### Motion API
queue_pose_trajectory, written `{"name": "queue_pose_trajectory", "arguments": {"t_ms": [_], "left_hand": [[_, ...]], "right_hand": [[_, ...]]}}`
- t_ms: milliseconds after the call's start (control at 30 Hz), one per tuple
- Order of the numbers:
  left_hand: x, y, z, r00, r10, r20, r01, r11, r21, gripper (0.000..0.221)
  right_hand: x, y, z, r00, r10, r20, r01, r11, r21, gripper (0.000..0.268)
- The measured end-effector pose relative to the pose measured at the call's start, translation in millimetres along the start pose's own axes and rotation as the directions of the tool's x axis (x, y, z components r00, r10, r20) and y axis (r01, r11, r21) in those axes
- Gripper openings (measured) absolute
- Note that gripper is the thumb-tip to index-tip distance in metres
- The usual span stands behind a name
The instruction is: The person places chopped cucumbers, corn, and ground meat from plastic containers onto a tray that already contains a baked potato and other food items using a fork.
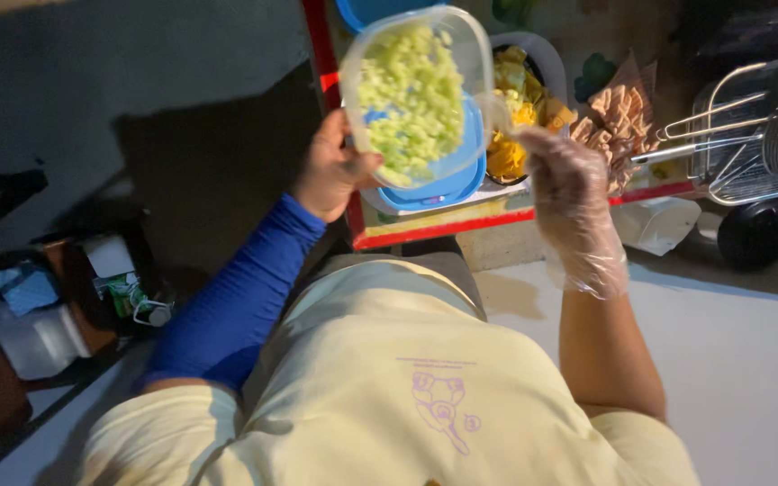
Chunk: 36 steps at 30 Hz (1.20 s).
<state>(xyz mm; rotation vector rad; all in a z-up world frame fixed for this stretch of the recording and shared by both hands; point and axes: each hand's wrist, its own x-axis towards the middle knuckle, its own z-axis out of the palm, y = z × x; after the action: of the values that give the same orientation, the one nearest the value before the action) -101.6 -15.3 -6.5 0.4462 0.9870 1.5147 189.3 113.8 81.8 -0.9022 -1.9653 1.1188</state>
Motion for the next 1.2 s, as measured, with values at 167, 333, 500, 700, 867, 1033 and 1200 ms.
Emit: {"name": "queue_pose_trajectory", "arguments": {"t_ms": [167,333,500,700,867,1033,1200], "left_hand": [[4,-11,34,0.998,-0.037,0.047,0.040,0.998,-0.055,0.079],[7,-17,55,0.999,-0.041,0.034,0.041,0.999,-0.015,0.078],[11,-27,73,0.999,-0.047,0.007,0.047,0.996,0.071,0.075],[13,-31,95,0.997,-0.082,-0.005,0.082,0.997,-0.001,0.076],[17,-40,99,0.994,-0.104,-0.013,0.104,0.993,-0.056,0.077],[20,-52,93,0.999,-0.037,0.003,0.037,0.999,0.014,0.075],[21,-52,91,0.998,-0.056,-0.009,0.056,0.998,0.006,0.076]], "right_hand": [[25,-54,-6,0.966,0.124,0.225,0.019,0.840,-0.542,0.025],[15,-49,-11,0.952,0.141,0.271,0.041,0.820,-0.571,0.017],[11,-59,-22,0.919,0.216,0.328,-0.015,0.855,-0.519,0.017],[13,-55,-27,0.871,0.358,0.338,-0.226,0.901,-0.371,0.020],[16,-40,-37,0.802,0.468,0.371,-0.459,0.880,-0.120,0.018],[16,-24,-44,0.761,0.531,0.372,-0.516,0.844,-0.148,0.021],[13,-8,-47,0.778,0.498,0.383,-0.505,0.858,-0.090,0.022]]}}
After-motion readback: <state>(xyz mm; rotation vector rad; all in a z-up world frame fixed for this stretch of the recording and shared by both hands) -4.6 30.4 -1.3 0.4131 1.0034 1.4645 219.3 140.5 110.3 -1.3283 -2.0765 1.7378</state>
